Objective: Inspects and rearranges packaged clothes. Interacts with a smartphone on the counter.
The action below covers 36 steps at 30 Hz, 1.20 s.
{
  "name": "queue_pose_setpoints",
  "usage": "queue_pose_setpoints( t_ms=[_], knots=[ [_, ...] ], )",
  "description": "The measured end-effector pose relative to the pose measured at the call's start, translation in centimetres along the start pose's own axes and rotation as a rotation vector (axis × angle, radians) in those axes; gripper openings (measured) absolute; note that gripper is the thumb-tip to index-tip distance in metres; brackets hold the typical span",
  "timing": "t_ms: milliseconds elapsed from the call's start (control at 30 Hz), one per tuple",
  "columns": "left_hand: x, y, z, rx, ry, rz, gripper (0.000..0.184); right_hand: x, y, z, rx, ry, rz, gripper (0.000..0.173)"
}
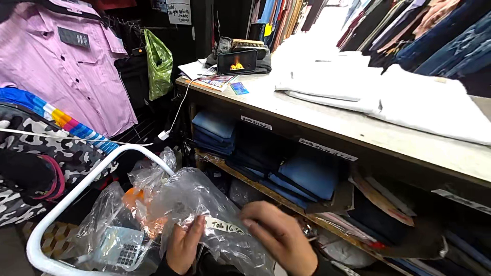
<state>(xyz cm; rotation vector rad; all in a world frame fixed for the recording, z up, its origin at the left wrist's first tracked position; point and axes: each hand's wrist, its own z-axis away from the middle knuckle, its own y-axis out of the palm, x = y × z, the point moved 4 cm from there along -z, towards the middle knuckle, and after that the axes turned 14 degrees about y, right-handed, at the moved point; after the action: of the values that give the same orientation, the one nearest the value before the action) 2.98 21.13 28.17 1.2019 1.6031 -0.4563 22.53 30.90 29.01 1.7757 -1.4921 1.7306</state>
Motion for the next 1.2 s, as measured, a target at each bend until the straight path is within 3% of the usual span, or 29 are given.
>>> queue_pose_setpoints(
  t_ms=[67, 200, 400, 700, 933, 1033, 1133, 1200],
  knots=[
    [-0.6, 0.7, 0.0, 0.121, 0.104, -0.047, 0.023, 2.2, 1.9, -0.9, 0.093, -0.095, -0.048, 0.02],
    [-2.3, 1.3, 0.2, 0.245, 0.185, -0.076, 0.032, 2.5, 2.8, -1.7, 0.188, -0.127, -0.093, 0.023],
    [-3.4, 1.6, 1.1, 0.28, 0.136, -0.049, 0.032, 2.9, 2.6, -1.5, 0.297, -0.143, -0.129, 0.02],
    [-2.8, 2.8, 1.8, 0.364, 0.079, 0.085, 0.033, 2.4, 1.5, 0.2, 0.236, -0.123, -0.155, 0.018],
    [-2.7, 3.4, 2.5, 0.377, 0.023, 0.104, 0.031, 2.9, 1.0, 1.6, 0.118, -0.307, 0.029, 0.016],
    [-2.4, 3.4, 2.5, 0.274, 0.022, 0.005, 0.03, 3.0, 1.5, 2.1, 0.056, -0.341, 0.111, 0.017],
    [-3.0, 2.5, 1.6, -0.076, -0.143, -0.005, 0.029, 2.7, 0.6, 3.2, -0.049, -0.301, 0.14, 0.016],
    [-3.4, 1.2, 0.4, -0.263, -0.146, 0.007, 0.031, 2.1, -0.7, 3.6, -0.083, -0.231, 0.154, 0.017]
  ],
)
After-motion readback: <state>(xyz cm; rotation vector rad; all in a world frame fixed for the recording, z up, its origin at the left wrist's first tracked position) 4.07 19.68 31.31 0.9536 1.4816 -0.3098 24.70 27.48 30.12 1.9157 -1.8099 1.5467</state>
